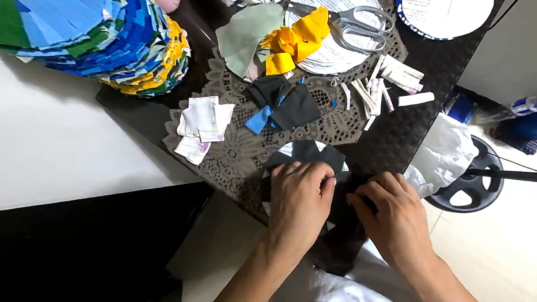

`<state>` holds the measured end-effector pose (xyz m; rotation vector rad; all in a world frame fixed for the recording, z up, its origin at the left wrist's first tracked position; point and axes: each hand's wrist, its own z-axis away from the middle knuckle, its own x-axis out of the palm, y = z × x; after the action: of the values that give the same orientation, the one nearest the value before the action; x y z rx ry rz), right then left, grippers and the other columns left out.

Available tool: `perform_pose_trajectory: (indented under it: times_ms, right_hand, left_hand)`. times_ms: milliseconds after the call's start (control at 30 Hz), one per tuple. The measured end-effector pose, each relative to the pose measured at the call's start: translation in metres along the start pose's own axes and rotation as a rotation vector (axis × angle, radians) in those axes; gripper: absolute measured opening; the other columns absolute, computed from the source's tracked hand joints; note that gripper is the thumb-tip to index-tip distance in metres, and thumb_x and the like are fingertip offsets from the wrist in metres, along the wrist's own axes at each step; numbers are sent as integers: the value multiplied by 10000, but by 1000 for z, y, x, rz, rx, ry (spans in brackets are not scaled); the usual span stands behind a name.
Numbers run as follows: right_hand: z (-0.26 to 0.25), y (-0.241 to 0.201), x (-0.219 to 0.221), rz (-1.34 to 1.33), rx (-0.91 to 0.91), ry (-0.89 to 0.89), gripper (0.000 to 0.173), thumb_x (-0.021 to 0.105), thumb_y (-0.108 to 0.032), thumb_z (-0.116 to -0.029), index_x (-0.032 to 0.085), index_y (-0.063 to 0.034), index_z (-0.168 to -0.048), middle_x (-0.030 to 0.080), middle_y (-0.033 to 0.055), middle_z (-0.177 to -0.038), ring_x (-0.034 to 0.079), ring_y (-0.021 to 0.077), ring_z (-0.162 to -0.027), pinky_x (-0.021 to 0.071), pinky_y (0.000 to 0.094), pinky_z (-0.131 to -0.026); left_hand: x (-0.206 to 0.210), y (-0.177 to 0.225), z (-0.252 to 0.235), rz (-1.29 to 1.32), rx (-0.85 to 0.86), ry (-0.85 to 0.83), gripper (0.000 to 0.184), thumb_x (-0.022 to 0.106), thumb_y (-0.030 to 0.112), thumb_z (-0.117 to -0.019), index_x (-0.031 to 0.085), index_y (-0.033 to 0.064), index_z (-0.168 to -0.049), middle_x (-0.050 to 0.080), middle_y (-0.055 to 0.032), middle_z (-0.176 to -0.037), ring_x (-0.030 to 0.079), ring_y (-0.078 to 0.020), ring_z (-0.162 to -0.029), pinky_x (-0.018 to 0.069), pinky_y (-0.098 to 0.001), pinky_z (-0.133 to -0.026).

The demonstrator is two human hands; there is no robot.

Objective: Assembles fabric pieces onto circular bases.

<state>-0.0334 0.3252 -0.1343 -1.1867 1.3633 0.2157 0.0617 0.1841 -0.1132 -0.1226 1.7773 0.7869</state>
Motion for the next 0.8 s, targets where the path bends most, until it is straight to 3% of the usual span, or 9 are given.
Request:
perform_pose_trajectory:
  times_ms: [100, 267, 400, 567, 800]
  right_hand:
    - [3, 8, -10, -63, 36, -10, 205, 666, -284, -924, 734, -106, -850, 684, 73, -843, 655, 254, -843, 511, 404, -722]
    - [13, 26, -17, -121, 74, 52, 179, 631, -235, -957, 758, -113, -921, 695, 51, -872, 638, 175, -855, 494, 318, -767]
    - [13, 19, -9, -136, -29, 129, 179, 613, -222, -992, 767, -132, -979, 692, 81, -920, 614, 224, -897, 460, 361, -776]
    - [6, 5, 3, -96, -240, 118, 304, 505, -142, -1012, 761, -248, -1137, 703, 104, -1083, 613, 274, -1011, 435, 406, -814]
    - [10, 20, 6, -58, -253, 90, 316, 505, -113, -1000, 774, -270, -1054, 700, 114, -1149, 604, 288, -1035, 418, 417, -821]
  left_hand:
    - [2, 0, 1, -1, -6, -3, 127, 666, 212, -920, 767, 140, -892, 724, 19, -782, 674, -143, -763, 480, -466, -865]
    - [2, -1, 1, -4, -17, -3, 123, 669, 215, -920, 760, 150, -871, 718, 23, -771, 667, -135, -756, 483, -443, -835]
    - [2, -2, 1, -6, -22, -7, 122, 668, 223, -918, 753, 151, -869, 714, 22, -776, 667, -138, -768, 477, -455, -845]
    - [2, -1, 1, -13, -13, 16, 106, 677, 199, -901, 759, 144, -861, 725, 17, -784, 675, -143, -763, 487, -458, -836]
    - [1, -2, 2, 3, -40, -1, 136, 664, 232, -918, 762, 152, -869, 708, 24, -759, 657, -131, -753, 473, -453, -846]
